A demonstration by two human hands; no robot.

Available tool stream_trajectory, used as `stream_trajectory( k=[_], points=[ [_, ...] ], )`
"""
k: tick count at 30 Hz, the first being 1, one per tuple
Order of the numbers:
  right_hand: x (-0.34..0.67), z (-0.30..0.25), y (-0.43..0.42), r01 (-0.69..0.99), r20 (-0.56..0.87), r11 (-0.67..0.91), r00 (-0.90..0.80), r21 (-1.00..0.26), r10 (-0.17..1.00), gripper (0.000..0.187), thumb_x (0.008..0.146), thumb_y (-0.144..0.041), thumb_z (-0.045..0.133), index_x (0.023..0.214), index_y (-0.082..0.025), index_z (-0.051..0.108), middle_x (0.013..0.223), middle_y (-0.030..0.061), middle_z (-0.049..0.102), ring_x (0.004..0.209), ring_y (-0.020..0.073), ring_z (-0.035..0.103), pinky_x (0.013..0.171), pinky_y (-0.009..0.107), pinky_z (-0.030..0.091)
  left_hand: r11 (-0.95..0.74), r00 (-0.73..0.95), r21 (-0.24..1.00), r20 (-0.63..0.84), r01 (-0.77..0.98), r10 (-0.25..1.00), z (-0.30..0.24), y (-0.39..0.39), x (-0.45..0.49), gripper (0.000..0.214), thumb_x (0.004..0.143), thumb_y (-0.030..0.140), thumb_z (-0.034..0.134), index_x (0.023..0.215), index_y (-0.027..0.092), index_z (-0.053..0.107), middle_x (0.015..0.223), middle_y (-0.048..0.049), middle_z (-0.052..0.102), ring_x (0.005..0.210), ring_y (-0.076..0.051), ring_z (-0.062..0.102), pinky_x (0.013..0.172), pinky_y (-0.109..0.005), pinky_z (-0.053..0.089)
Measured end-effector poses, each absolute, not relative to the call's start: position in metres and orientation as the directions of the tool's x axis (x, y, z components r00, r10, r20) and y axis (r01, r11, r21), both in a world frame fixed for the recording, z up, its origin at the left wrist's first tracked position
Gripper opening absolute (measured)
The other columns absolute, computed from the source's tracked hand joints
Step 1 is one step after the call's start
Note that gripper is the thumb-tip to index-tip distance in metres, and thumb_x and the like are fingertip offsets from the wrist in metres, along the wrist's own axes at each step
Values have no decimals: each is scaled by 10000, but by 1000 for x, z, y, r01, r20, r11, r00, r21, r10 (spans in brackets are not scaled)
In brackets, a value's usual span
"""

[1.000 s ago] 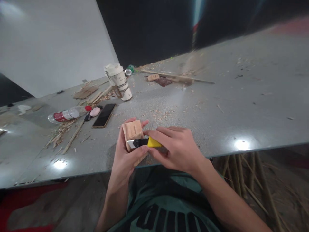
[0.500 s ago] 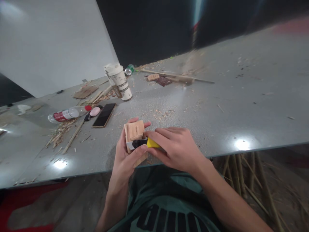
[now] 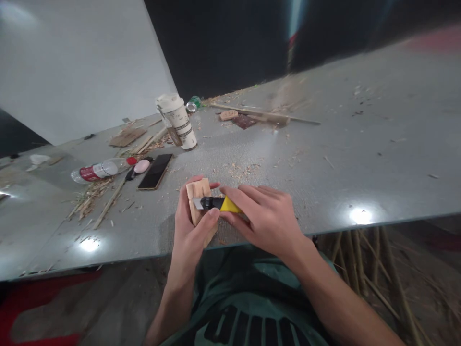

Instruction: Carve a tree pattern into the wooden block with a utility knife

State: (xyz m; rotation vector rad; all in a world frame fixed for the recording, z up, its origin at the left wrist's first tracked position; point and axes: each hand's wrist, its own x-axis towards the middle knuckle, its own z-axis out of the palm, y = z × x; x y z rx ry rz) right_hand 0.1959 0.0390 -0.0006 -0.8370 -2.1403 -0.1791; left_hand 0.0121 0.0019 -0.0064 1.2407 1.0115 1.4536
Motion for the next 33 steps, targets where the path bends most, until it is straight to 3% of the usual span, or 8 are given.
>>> stream_trajectory(
  k=[4, 7, 15, 20, 25, 33],
  points=[
    [198, 0, 39, 597, 730, 764, -404, -246, 551, 304, 1105, -394, 577, 1274, -160, 674, 888, 30, 751, 713, 165, 694, 647, 303, 497, -174, -37, 966, 170, -193, 985, -7, 3, 9, 694, 891, 314, 851, 1495, 378, 515, 1397, -48, 639, 985, -125, 668, 847, -246, 571],
    [199, 0, 39, 561, 705, 790, -455, -247, 544, 272, 1087, -365, 588, 1253, -167, 672, 953, 45, 778, 764, 172, 725, 681, 307, 508, -150, -1, 965, 153, -213, 988, -7, 3, 8, 751, 857, 285, 877, 1498, 415, 507, 1394, -31, 618, 927, -107, 630, 794, -227, 555],
    [199, 3, 38, 475, 617, 842, -590, -257, 521, 248, 1052, -321, 564, 1199, -178, 702, 873, 16, 740, 691, 163, 657, 625, 326, 427, -188, 6, 963, 193, -195, 981, -9, 1, 5, 917, 795, 201, 883, 1571, 465, 471, 1381, -24, 565, 908, -116, 554, 780, -230, 549],
    [199, 3, 39, 479, 619, 842, -589, -249, 519, 266, 1064, -318, 565, 1237, -164, 696, 908, 26, 754, 725, 168, 674, 650, 320, 444, -199, 25, 960, 208, -199, 978, -10, 1, 2, 996, 805, 211, 879, 1632, 492, 399, 1508, -44, 516, 952, -130, 570, 807, -249, 563],
    [199, 4, 40, 480, 624, 846, -594, -231, 508, 281, 1099, -334, 545, 1274, -163, 684, 943, 45, 770, 760, 172, 695, 667, 316, 463, -180, 54, 965, 194, -190, 980, -10, 1, -1, 868, 860, 264, 880, 1588, 479, 457, 1472, -33, 549, 1079, -171, 559, 877, -273, 539],
    [197, 1, 39, 546, 659, 826, -573, -137, 488, 319, 1111, -389, 571, 1290, -149, 681, 947, 60, 779, 777, 189, 714, 687, 329, 495, -202, -2, 965, 204, -165, 979, -11, 0, 2, 784, 879, 323, 878, 1548, 428, 482, 1384, -39, 563, 1047, -167, 553, 887, -293, 524]
  ],
)
